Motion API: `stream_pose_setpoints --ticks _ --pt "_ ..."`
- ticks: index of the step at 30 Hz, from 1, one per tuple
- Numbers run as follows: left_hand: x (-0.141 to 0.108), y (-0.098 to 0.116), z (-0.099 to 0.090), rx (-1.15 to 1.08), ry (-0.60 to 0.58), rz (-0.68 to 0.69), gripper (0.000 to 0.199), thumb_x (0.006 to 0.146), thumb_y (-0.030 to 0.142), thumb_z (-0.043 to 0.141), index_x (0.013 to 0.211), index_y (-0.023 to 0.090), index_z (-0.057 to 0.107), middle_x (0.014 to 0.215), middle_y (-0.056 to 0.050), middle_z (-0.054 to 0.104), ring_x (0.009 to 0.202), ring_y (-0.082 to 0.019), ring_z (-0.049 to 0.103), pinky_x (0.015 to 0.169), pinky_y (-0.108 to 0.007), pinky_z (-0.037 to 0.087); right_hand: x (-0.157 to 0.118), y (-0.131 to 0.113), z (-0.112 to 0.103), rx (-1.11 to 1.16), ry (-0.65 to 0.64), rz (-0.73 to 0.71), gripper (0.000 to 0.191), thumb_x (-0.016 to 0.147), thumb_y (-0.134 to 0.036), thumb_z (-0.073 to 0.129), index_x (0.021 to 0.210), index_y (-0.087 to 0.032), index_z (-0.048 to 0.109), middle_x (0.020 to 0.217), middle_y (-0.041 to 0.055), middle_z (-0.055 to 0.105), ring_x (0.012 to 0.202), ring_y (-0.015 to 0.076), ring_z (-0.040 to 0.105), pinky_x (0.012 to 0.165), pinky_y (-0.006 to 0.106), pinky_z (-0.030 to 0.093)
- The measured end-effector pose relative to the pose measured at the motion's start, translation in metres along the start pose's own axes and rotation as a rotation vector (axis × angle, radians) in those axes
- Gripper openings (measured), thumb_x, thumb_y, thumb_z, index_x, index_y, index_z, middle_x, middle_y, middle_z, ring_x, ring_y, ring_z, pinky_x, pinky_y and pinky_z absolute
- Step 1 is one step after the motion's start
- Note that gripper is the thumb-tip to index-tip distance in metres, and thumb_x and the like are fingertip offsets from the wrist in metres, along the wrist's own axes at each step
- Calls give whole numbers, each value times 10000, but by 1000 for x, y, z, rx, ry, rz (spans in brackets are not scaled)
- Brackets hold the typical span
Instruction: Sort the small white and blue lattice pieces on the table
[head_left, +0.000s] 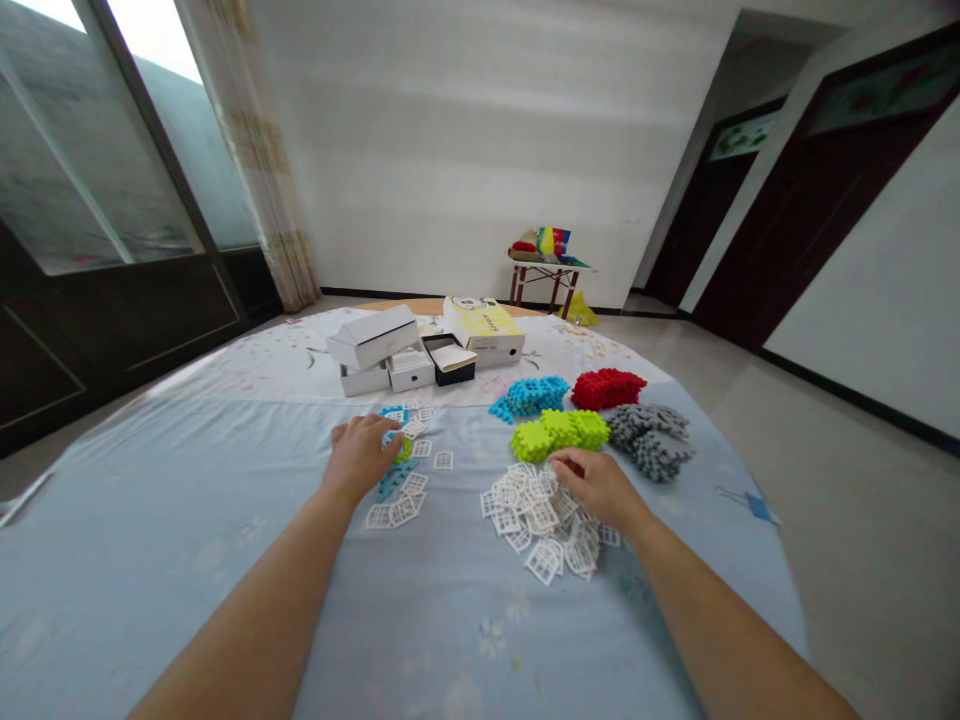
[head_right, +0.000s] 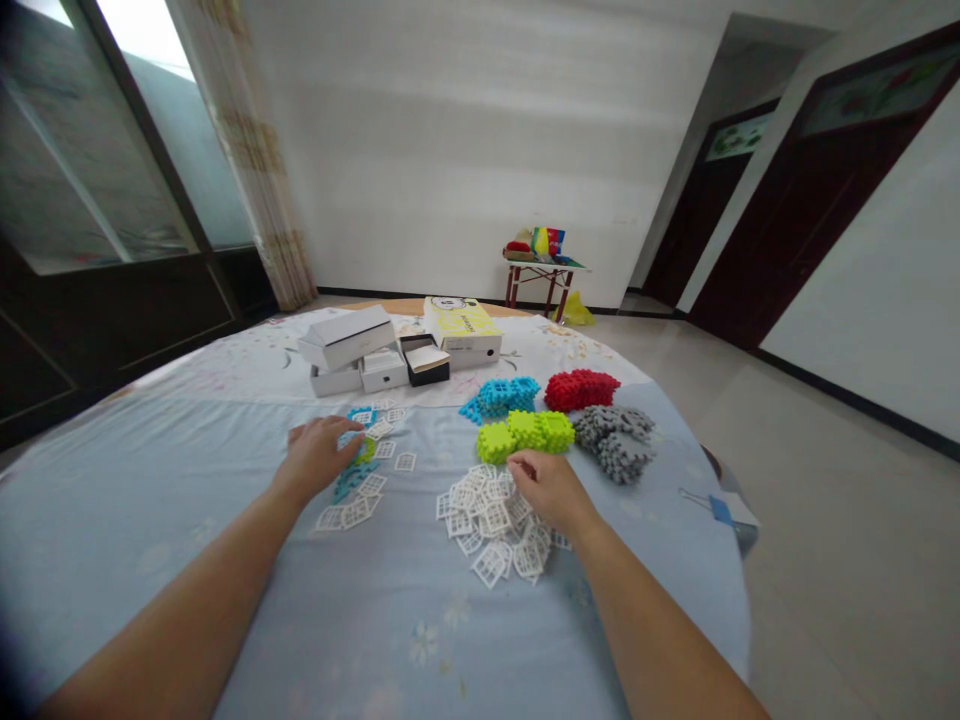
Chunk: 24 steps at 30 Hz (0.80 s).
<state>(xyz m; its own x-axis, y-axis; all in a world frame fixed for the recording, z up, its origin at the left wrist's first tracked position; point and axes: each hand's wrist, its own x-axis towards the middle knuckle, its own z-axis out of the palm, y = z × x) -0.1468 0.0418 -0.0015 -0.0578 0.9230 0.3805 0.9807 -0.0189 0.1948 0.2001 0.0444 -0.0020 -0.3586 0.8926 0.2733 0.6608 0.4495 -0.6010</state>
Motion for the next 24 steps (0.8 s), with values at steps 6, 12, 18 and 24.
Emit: stream_pose_setpoints --ticks 6,12,18,24 --pt "0 19 3 26 -42 61 358 800 371 394 1040 231 619 1105 -55 629 1071 -243 493 945 -419 253 2 13 -7 -14 -76 72 250 778 -325 471 829 -172 662 652 11 641 590 135 549 544 226 362" --pt "2 27 16 79 -75 16 331 789 320 405 1039 267 615 1128 -46 624 1150 -276 443 994 -531 82 4 25 -14 -21 -59 114 254 763 -310 472 829 -162 667 674 19 648 590 128 542 543 223 359" --pt "4 27 19 77 4 9 261 768 318 441 869 251 672 985 -60 675 1057 -265 497 993 -536 72 5 32 -11 14 -56 121 249 754 -296 485 858 -166 669 710 24 663 631 140 566 563 232 379" --pt "0 26 9 1 93 -74 232 765 358 474 802 268 685 939 -49 692 1040 -265 516 980 -517 156 4 31 -13 14 -48 113 245 752 -296 492 853 -163 671 695 22 664 613 139 563 547 231 373"
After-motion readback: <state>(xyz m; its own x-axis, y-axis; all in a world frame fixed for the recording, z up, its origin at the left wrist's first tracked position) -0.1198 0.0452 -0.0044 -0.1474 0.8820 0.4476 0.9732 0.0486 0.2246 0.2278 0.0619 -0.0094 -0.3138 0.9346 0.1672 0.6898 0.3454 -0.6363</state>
